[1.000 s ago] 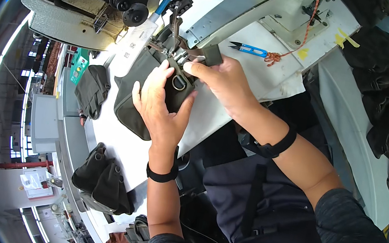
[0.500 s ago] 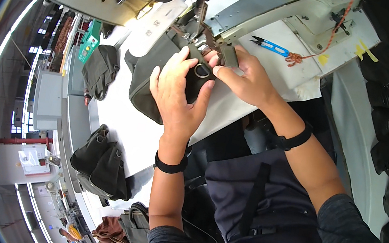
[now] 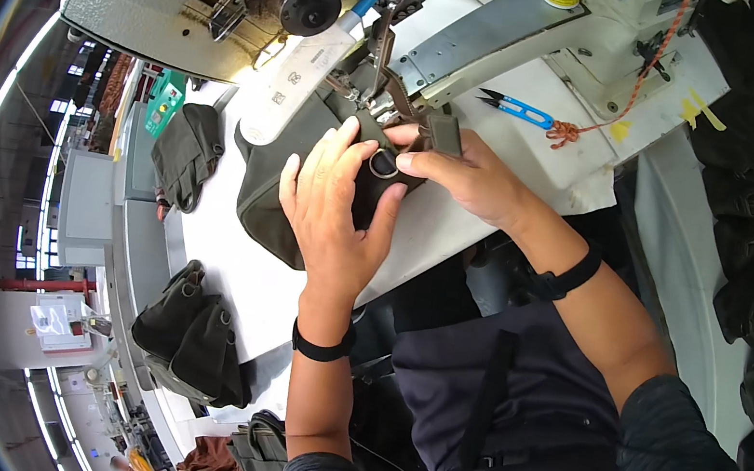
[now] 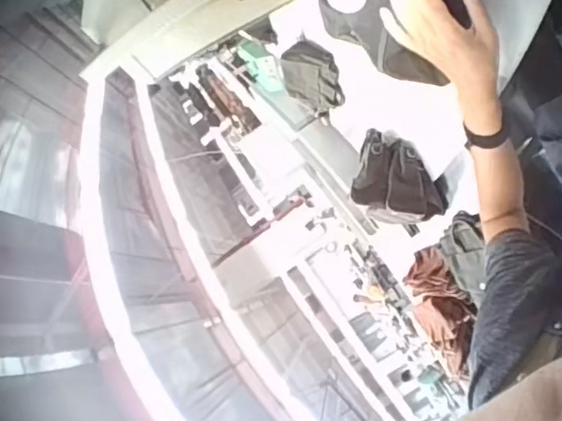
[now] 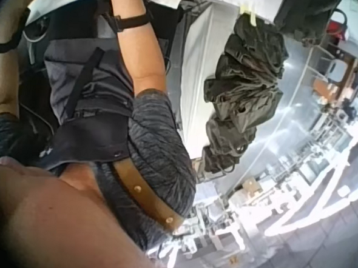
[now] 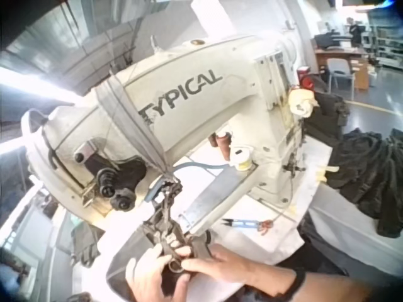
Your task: The person operates an industrial sewing machine to stitch a zipper onto a dark green fabric bag. They repeatedly guide the bag under the needle, align the zipper tape, and sew along the edges. The person frequently pauses to reposition the bag, check the stitching, and adjust the zipper pull.
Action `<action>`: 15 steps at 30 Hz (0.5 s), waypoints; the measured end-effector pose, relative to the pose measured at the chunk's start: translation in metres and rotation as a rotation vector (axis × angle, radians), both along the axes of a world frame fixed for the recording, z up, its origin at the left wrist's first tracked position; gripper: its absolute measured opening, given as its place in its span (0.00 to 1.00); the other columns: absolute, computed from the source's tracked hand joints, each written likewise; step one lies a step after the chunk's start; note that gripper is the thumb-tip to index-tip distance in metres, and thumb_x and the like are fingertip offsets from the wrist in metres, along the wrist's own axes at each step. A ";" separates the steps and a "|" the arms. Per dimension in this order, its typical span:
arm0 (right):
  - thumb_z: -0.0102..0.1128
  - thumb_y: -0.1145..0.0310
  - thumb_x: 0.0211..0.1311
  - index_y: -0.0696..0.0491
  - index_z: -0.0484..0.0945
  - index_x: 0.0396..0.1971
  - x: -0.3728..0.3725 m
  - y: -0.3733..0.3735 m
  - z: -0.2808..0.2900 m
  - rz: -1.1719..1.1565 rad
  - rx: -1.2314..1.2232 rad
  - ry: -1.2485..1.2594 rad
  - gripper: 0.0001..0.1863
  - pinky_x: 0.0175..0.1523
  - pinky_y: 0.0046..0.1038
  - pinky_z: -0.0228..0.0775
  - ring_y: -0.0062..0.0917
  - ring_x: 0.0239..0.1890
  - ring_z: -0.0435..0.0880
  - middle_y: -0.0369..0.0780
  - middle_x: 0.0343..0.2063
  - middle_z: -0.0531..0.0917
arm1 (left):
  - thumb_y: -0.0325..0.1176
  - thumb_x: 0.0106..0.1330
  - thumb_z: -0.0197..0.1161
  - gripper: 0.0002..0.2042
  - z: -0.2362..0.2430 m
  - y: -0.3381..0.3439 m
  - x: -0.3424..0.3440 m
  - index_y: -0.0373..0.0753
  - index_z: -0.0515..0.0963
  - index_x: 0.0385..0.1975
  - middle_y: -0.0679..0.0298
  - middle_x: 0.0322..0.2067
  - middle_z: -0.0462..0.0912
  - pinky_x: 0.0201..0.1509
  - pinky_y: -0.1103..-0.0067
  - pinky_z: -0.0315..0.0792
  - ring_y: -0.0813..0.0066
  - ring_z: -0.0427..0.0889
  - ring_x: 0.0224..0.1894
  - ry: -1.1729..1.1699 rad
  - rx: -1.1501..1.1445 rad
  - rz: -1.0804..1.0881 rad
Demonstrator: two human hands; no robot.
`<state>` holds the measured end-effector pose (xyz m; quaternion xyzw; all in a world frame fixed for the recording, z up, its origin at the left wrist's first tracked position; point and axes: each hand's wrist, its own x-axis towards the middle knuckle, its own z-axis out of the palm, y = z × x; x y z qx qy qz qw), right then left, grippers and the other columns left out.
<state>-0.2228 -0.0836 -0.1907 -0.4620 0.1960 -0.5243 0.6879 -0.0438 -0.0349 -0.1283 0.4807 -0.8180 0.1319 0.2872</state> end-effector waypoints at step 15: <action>0.59 0.70 0.77 0.61 0.85 0.56 -0.007 0.009 0.026 -0.018 0.100 0.021 0.16 0.59 0.22 0.73 0.16 0.51 0.82 0.37 0.49 0.88 | 0.40 0.59 0.79 0.31 0.011 0.001 -0.005 0.40 0.77 0.61 0.55 0.64 0.81 0.76 0.59 0.55 0.59 0.79 0.65 0.144 0.077 -0.025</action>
